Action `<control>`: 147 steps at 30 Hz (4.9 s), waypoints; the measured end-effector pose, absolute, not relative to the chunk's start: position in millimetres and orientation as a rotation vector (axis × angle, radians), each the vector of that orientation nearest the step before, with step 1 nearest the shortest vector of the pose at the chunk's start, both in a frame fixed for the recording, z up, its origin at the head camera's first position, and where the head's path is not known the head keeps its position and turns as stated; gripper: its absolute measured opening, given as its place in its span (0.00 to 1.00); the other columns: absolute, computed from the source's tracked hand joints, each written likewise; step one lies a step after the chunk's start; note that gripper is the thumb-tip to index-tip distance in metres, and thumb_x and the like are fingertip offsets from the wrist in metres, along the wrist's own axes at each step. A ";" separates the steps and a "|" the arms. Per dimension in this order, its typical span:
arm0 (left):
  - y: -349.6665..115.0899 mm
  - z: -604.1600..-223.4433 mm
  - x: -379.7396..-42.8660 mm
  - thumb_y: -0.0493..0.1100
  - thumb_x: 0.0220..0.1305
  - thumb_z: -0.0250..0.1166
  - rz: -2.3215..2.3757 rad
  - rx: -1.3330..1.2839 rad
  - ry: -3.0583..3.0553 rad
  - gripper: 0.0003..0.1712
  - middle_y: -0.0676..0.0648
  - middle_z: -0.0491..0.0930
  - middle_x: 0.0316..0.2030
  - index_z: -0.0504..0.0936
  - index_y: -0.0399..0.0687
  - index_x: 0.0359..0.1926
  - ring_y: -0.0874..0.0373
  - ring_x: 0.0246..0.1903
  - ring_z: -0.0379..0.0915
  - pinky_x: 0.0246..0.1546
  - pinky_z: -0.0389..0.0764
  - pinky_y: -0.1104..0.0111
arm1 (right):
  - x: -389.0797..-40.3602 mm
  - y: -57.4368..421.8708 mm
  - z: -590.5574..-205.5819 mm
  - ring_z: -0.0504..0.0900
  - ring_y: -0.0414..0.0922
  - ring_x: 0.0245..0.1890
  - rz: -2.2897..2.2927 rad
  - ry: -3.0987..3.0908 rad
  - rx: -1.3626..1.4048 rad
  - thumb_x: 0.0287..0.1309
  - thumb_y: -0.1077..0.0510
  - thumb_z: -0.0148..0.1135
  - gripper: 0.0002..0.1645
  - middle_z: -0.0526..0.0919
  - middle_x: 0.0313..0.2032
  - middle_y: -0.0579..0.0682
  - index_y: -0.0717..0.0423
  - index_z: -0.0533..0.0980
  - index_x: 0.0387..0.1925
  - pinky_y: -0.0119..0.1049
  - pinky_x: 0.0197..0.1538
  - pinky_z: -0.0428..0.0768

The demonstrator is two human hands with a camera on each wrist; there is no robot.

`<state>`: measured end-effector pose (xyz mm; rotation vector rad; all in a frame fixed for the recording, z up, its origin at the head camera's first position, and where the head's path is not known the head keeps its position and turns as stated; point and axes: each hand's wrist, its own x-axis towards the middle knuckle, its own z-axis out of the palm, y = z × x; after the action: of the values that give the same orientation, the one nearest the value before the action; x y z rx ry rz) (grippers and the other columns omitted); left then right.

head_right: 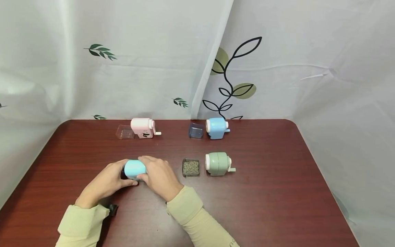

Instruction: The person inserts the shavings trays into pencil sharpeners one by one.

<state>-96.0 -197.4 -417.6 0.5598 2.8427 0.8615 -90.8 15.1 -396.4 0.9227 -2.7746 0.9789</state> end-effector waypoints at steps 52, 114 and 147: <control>-70.2 -355.2 -68.5 0.43 0.52 0.80 0.872 0.881 3.099 0.43 0.43 0.72 0.66 0.72 0.40 0.68 0.46 0.65 0.67 0.64 0.69 0.51 | -74.8 187.5 -345.8 0.59 0.62 0.73 0.774 -2.950 0.494 0.51 0.52 0.78 0.44 0.66 0.71 0.61 0.58 0.71 0.68 0.67 0.70 0.52; -35.0 -420.2 -91.4 0.36 0.49 0.79 0.830 0.618 2.966 0.41 0.36 0.77 0.58 0.73 0.32 0.64 0.41 0.58 0.74 0.59 0.75 0.53 | -84.5 199.8 -359.8 0.65 0.66 0.68 0.782 -3.037 0.550 0.40 0.66 0.82 0.44 0.70 0.67 0.68 0.62 0.75 0.63 0.61 0.69 0.60; -38.4 -421.3 -102.2 0.39 0.45 0.83 0.925 0.683 2.877 0.38 0.39 0.82 0.53 0.78 0.37 0.58 0.45 0.52 0.80 0.53 0.79 0.55 | -83.5 199.6 -361.2 0.68 0.65 0.67 0.756 -3.028 0.550 0.41 0.70 0.78 0.40 0.72 0.65 0.67 0.62 0.77 0.61 0.60 0.67 0.65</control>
<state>-102.2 -38.4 -421.3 0.6832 2.8775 0.9254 -83.5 199.6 -361.2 0.5496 -3.0275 0.7556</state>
